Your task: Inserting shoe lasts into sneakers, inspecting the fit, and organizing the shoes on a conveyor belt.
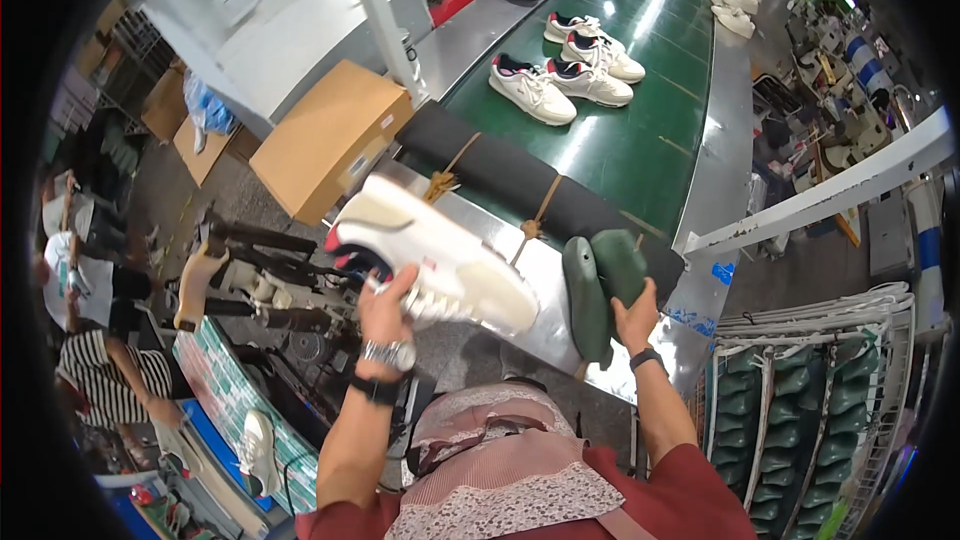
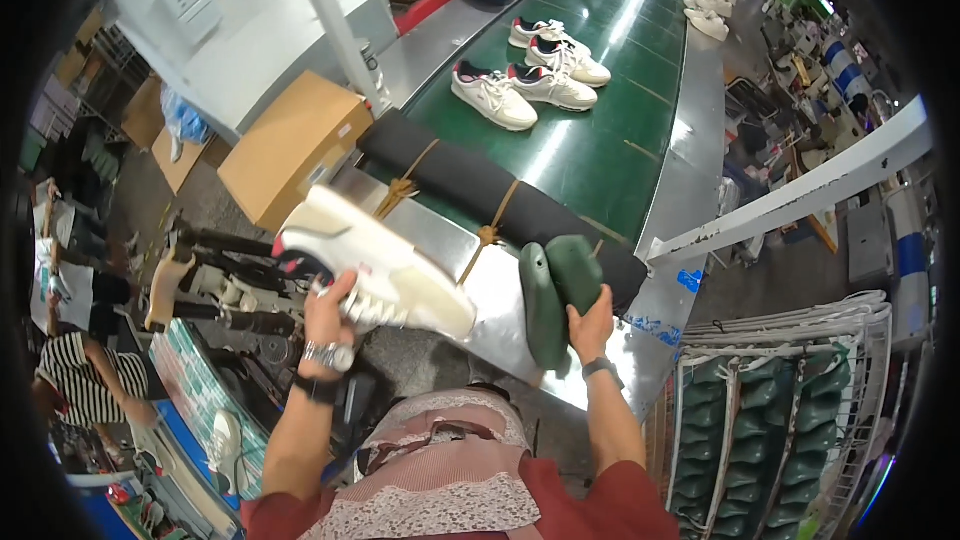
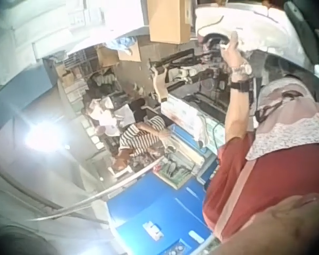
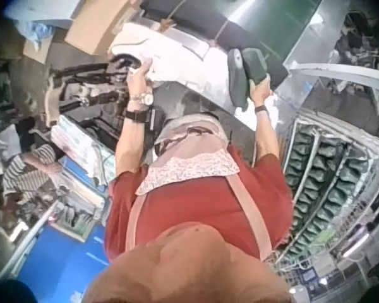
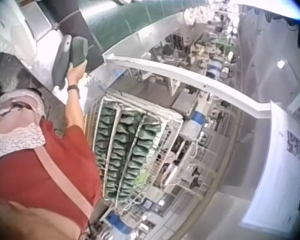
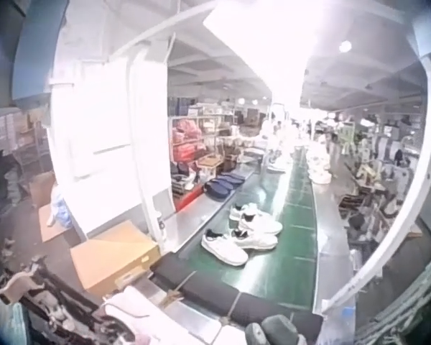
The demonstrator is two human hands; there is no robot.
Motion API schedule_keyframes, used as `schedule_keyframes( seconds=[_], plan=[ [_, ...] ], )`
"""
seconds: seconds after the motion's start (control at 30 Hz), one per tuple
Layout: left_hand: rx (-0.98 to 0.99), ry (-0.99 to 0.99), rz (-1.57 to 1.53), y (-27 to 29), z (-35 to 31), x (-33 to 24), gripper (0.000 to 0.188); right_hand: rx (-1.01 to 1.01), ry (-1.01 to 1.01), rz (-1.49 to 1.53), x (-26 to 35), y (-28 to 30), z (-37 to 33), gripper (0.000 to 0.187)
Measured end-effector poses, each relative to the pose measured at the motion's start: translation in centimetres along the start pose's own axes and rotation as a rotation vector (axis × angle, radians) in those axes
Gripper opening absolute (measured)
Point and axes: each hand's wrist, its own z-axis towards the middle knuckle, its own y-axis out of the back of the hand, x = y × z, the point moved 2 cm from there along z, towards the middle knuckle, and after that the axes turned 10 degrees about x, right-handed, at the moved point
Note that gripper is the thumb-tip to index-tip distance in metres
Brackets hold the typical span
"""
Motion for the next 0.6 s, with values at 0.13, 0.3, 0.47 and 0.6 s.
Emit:
schedule_keyframes(
  seconds=[0.13, 0.3, 0.47, 0.6],
  plan=[
    [0.085, 0.159, -0.053, -5.8, 12.6, 3.3, 0.026, 0.117, 0.032, -0.029, 0.6, -2.0, -0.1, 0.064],
    [0.175, 0.308, -0.14, -11.1, 28.3, 7.4, 0.036, 0.091, 0.092, -0.029, 5.9, -3.5, 0.3, 0.087],
    [-0.093, 0.358, 0.038, -17.0, 37.8, 9.4, 0.046, 0.207, -0.129, -0.2, 11.3, -4.9, 2.1, 0.113],
    [-0.066, 0.474, -0.053, -20.1, 43.8, 11.4, 0.033, 0.263, -0.278, -0.282, 12.7, -4.9, 2.7, 0.115]
  ],
)
